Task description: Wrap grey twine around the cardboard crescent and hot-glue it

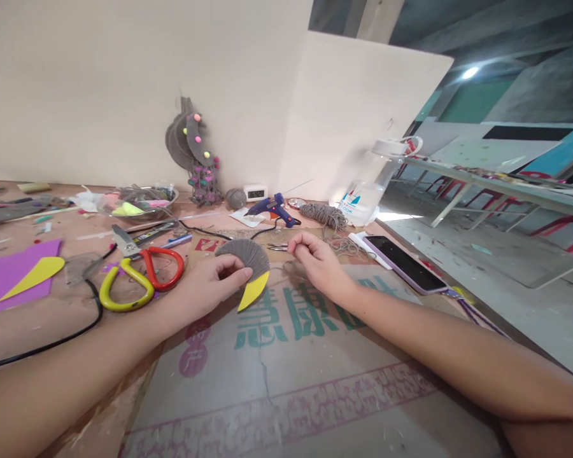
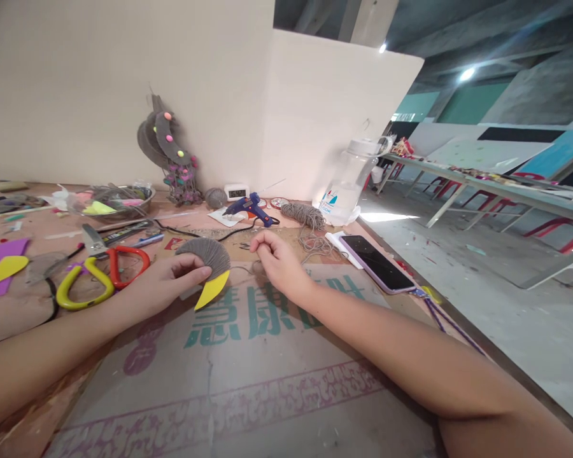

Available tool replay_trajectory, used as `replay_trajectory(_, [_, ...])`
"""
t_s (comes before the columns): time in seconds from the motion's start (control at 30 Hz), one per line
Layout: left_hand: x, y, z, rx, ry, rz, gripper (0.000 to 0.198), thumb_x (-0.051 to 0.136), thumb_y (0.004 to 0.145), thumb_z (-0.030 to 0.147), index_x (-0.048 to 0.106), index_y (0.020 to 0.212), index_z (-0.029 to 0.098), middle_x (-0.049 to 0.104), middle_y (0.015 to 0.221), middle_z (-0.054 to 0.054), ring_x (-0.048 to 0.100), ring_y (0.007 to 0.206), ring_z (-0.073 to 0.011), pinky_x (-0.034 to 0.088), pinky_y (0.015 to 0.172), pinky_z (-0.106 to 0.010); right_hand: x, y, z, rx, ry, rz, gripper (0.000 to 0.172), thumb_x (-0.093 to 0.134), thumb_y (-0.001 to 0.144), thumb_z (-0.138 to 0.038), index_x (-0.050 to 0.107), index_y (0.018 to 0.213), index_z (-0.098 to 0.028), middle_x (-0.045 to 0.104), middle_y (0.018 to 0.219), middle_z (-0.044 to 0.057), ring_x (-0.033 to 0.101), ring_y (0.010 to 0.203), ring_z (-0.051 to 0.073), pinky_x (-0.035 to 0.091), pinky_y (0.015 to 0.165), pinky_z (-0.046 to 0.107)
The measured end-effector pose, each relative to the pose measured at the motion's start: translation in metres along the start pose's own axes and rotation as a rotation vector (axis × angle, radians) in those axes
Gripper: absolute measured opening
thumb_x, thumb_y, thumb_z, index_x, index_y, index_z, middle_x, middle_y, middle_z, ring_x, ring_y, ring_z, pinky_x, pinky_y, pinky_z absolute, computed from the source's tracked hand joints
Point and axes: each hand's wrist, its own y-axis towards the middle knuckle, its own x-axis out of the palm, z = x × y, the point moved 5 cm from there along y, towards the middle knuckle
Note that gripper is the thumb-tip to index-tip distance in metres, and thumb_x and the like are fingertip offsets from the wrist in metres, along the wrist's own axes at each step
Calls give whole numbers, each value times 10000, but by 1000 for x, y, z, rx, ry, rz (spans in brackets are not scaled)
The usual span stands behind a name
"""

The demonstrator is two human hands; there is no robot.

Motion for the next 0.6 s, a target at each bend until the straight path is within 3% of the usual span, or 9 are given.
replay_trajectory(0.17, [0,0,0,-14,-3,-1,313,434,786,459,539,673,187,494,629,30,463,625,-130,348,566,-240,6,0,7,23,56,-72,148,367,870,-257,496,904,-192,341,592,-58,320,503,84,280,480,204])
replay_trajectory(0.33, [-1,0,1,-7,12,4,311,423,796,453,536,675,189,503,646,26,474,639,-134,351,577,-242,8,0,9,36,121,-103,157,394,874,-321,465,845,-184,374,585,-59,344,502,81,293,489,206])
replay_trajectory(0.6, [-1,0,0,-7,8,2,316,418,794,461,538,683,190,510,653,22,467,628,-134,344,568,-244,6,-4,-10,-108,-204,-89,197,432,863,-297,522,735,-177,504,688,-6,467,667,120,368,645,248])
